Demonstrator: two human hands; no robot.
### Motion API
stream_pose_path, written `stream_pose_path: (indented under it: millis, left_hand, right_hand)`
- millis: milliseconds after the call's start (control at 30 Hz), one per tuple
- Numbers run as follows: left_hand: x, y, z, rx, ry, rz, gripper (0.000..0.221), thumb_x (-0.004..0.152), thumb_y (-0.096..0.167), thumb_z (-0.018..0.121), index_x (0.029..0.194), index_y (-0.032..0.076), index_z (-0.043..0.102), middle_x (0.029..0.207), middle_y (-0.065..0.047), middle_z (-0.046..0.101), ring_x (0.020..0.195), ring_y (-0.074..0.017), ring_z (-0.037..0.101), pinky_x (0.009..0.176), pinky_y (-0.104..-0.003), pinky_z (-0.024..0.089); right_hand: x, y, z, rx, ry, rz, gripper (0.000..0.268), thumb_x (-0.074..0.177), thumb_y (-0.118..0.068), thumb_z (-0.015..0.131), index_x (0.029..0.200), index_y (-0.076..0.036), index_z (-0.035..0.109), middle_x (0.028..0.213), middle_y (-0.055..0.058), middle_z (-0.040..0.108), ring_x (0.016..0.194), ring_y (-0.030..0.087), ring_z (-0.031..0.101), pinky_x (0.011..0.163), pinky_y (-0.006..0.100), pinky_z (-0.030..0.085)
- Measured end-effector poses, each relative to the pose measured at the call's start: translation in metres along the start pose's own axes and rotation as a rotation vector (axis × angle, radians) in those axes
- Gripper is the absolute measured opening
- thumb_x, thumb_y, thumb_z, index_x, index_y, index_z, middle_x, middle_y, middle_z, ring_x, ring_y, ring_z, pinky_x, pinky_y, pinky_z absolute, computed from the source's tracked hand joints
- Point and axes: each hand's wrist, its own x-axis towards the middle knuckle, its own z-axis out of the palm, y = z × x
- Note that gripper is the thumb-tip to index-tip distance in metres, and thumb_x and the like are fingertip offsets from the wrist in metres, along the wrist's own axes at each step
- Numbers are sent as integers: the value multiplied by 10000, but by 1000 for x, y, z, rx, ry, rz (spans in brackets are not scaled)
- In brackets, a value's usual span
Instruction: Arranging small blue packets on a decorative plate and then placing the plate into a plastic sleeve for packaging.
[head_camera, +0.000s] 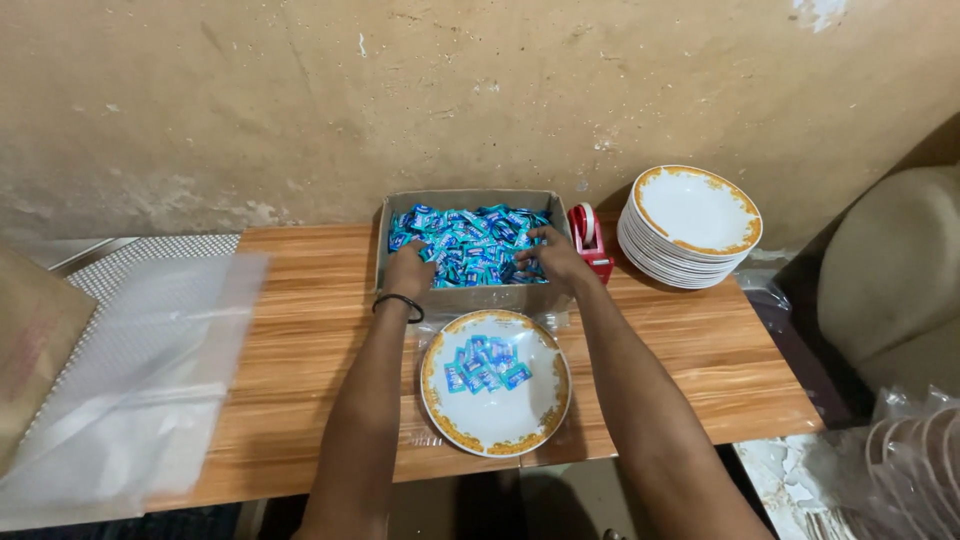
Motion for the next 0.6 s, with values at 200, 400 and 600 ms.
stream_pose_path:
  millis: [200, 400, 600]
  left_hand:
    - [-27, 17, -17, -11, 51, -13, 413, 969, 201, 596, 1375, 152, 649, 1318, -191, 669, 1288, -371, 604, 1050, -489, 531]
    - [10, -13, 2, -96, 71, -11, 464, 964, 326, 628, 1398, 163, 646, 1235, -119, 726, 1248, -305, 637, 1052, -451, 509]
    - [-45, -9, -19, -220, -110, 257, 487, 893, 216, 652, 1339, 21, 670, 1056, -254, 749, 1108, -367, 684, 935, -494, 521]
  right_hand:
    - [-11, -6, -5, -77, -7, -44, 561, 946, 18, 502, 1450, -112, 294, 1015, 195, 731, 836, 242, 754, 756, 379, 631]
    - [-15, -7, -15, 267, -48, 27, 288, 962, -48, 523, 1246, -94, 523, 1008, 156, 711, 896, 231, 728, 769, 348, 633]
    - [-81, -40, -28, 150, -214, -13, 236, 966, -43, 522, 1177, -59, 628, 905, 111, 698, 812, 203, 740, 643, 305, 618]
